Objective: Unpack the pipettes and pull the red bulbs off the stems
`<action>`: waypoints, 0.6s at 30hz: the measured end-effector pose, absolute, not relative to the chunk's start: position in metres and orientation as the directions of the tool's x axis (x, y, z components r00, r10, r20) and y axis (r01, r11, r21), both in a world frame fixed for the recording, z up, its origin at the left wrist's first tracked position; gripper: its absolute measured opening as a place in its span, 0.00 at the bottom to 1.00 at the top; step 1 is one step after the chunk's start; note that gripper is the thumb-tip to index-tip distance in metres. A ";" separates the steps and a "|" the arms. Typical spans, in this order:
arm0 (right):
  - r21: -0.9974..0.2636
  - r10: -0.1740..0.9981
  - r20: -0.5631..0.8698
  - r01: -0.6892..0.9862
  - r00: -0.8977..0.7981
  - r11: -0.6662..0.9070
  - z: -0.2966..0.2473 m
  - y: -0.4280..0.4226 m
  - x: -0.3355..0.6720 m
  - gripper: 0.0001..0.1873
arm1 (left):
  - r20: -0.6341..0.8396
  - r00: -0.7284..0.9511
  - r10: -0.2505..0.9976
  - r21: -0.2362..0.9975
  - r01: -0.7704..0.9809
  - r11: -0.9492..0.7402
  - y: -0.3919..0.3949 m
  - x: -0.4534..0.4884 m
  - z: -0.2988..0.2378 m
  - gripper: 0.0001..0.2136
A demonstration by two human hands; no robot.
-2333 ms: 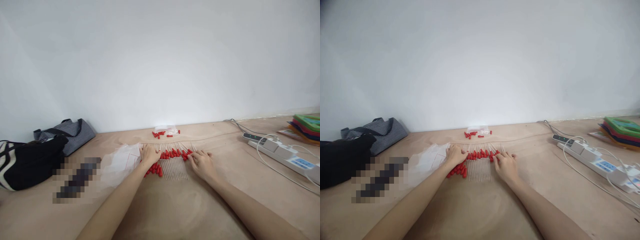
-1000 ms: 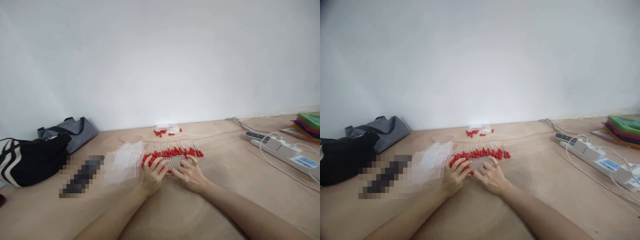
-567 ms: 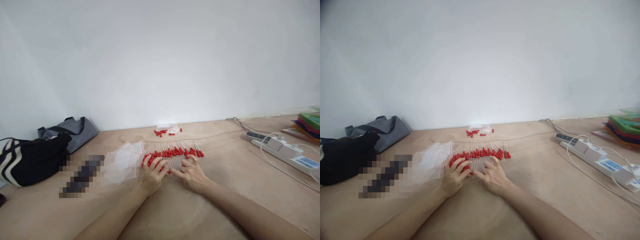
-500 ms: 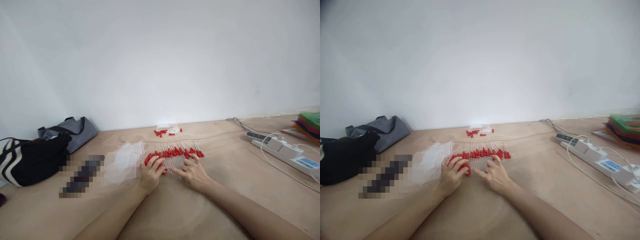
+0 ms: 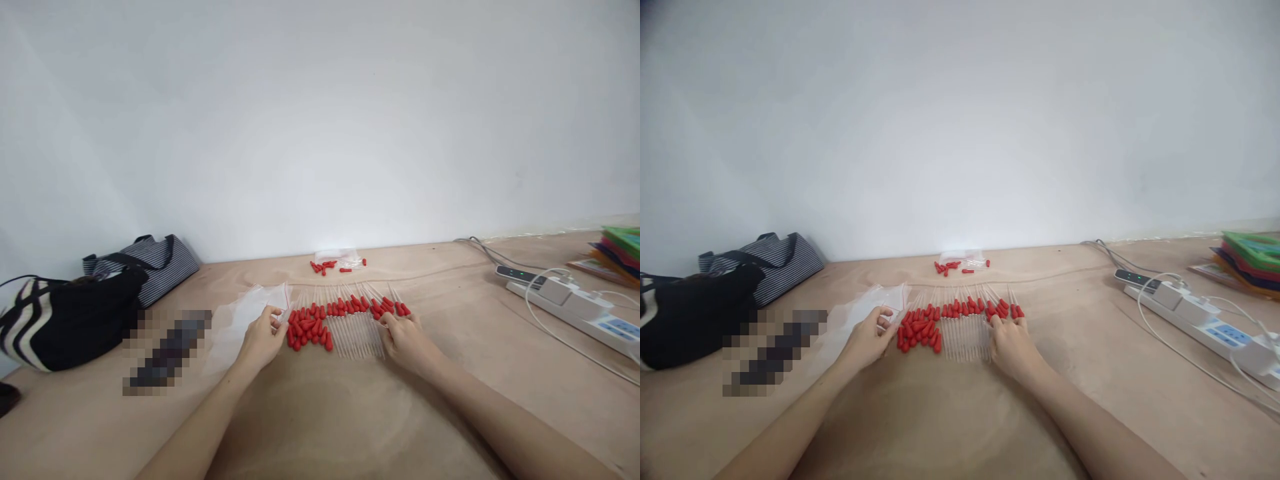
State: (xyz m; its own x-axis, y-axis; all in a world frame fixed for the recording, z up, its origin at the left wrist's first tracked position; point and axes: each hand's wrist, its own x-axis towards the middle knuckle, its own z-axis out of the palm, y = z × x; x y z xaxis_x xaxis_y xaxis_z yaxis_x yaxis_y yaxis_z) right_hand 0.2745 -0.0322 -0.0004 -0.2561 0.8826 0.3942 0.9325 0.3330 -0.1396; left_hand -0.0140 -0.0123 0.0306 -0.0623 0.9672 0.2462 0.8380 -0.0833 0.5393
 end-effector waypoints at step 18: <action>-0.203 0.805 0.552 0.902 -0.215 0.381 -0.019 -0.031 0.256 0.12 | 0.554 0.148 0.819 0.219 0.924 -0.315 -0.022 0.004 0.028 0.09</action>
